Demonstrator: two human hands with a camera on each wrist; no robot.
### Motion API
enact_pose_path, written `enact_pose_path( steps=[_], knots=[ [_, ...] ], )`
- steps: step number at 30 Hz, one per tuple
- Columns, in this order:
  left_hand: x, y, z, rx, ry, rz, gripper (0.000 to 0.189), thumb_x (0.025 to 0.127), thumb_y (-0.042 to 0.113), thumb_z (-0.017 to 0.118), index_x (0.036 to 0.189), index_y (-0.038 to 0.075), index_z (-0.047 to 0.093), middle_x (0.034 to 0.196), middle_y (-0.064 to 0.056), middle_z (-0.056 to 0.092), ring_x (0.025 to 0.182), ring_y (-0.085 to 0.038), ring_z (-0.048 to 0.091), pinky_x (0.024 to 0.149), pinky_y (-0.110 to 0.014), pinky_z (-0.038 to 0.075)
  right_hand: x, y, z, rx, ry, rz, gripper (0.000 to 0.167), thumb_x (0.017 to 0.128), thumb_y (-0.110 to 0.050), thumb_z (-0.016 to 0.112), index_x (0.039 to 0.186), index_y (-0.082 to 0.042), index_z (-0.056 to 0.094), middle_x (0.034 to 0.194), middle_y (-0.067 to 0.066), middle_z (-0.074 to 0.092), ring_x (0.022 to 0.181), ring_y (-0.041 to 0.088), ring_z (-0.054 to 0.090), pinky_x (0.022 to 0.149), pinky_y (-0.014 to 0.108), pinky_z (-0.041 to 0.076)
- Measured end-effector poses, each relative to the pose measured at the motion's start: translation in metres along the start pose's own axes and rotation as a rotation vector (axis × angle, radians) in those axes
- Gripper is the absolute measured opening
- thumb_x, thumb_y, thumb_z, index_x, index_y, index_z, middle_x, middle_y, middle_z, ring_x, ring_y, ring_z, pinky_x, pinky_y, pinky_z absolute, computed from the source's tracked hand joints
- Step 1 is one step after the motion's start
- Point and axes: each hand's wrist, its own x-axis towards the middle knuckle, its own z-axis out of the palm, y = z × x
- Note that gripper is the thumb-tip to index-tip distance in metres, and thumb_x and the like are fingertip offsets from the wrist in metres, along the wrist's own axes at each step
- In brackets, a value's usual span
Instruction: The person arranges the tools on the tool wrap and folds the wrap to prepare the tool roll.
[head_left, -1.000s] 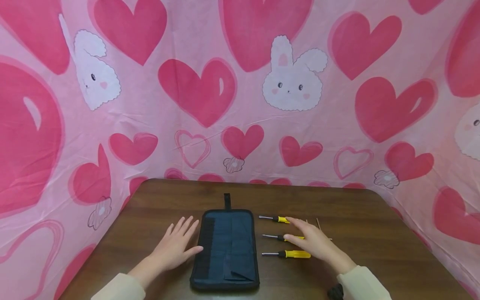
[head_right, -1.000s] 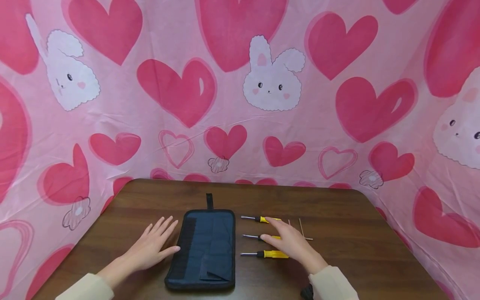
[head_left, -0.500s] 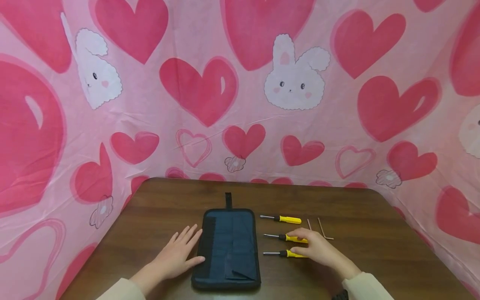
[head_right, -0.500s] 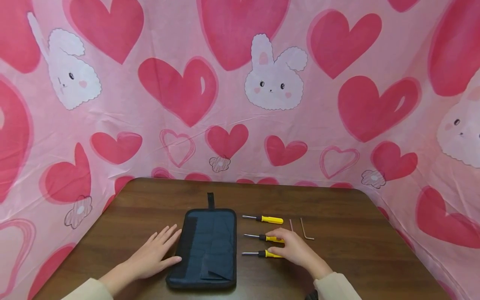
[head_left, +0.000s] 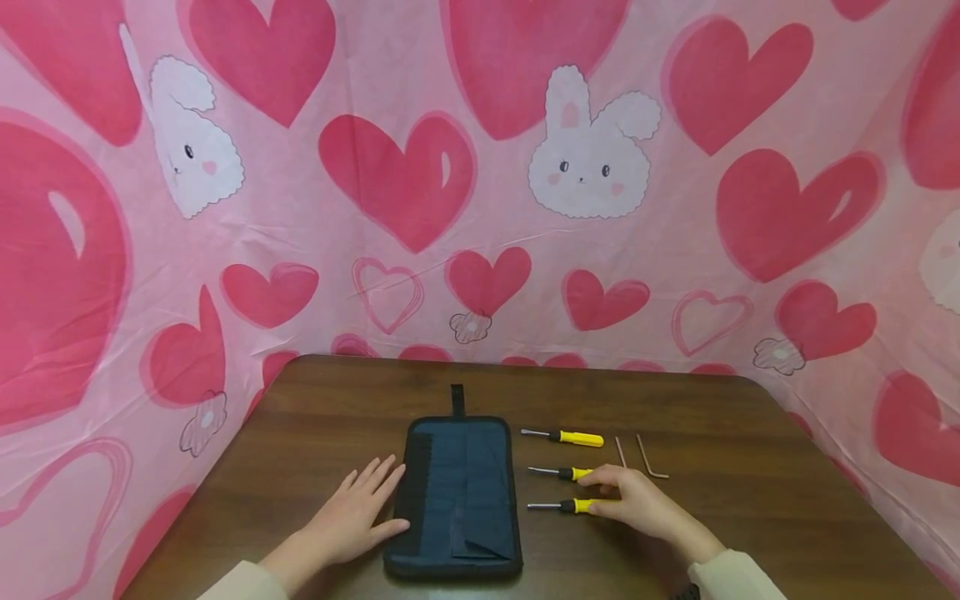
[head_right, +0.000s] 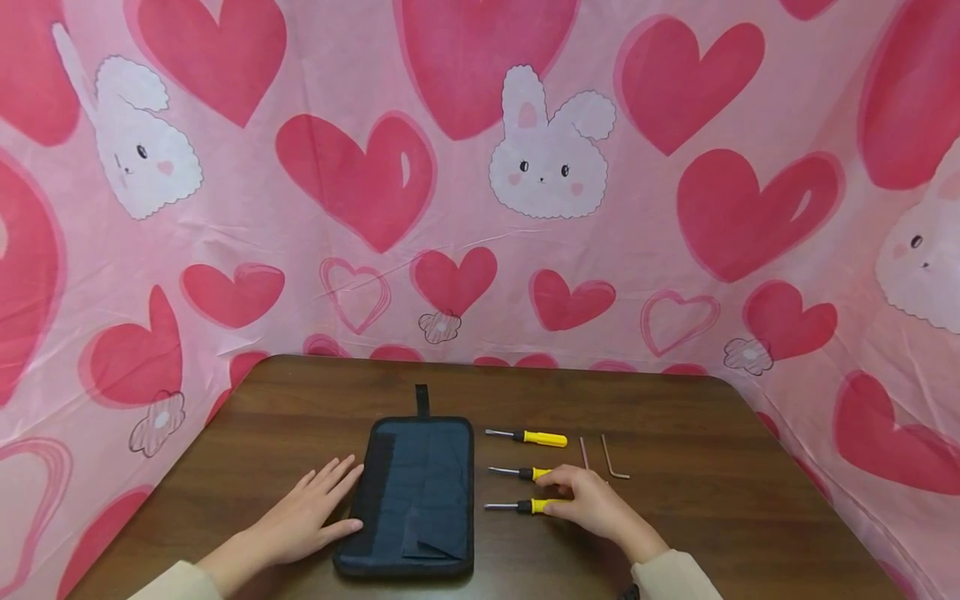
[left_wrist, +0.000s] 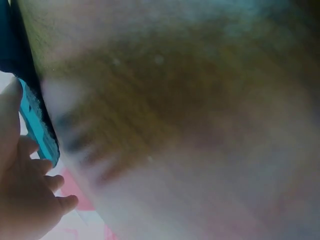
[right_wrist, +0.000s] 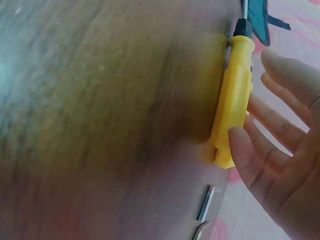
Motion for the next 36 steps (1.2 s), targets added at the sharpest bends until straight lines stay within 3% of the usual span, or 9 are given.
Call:
enact_pose_path(
  steps=[5, 19, 36],
  knots=[
    [0.0003, -0.0023, 0.0014, -0.002, -0.039, 0.0, 0.08, 0.085, 0.059, 0.05, 0.139, 0.001, 0.038, 0.143, -0.019, 0.032, 0.131, -0.04, 0.025, 0.098, -0.063, 0.019, -0.0019, 0.0017, 0.0003, 0.001, -0.013, 0.047, 0.025, 0.081, -0.015, 0.071, 0.103, -0.003, 0.066, 0.104, 0.008, 0.062, 0.093, 0.019, 0.057, 0.077, 0.034, 0.049],
    [-0.0008, -0.004, 0.0035, 0.003, -0.081, 0.046, 0.076, 0.087, 0.058, 0.046, 0.138, 0.002, 0.039, 0.144, -0.012, 0.034, 0.13, -0.038, 0.028, 0.097, -0.064, 0.019, -0.0043, 0.0067, 0.0028, -0.015, -0.012, 0.054, 0.017, 0.08, -0.009, 0.071, 0.096, -0.006, 0.068, 0.094, 0.002, 0.063, 0.078, 0.012, 0.054, 0.066, 0.028, 0.046],
    [-0.0012, -0.0004, 0.0005, 0.002, -0.118, 0.033, 0.076, 0.088, 0.057, 0.047, 0.139, 0.001, 0.038, 0.144, -0.013, 0.033, 0.13, -0.039, 0.028, 0.098, -0.063, 0.018, -0.0048, 0.0059, 0.0005, -0.043, -0.053, 0.104, 0.012, 0.08, -0.008, 0.07, 0.093, -0.009, 0.07, 0.091, -0.002, 0.064, 0.085, 0.014, 0.058, 0.072, 0.032, 0.049]
  ],
)
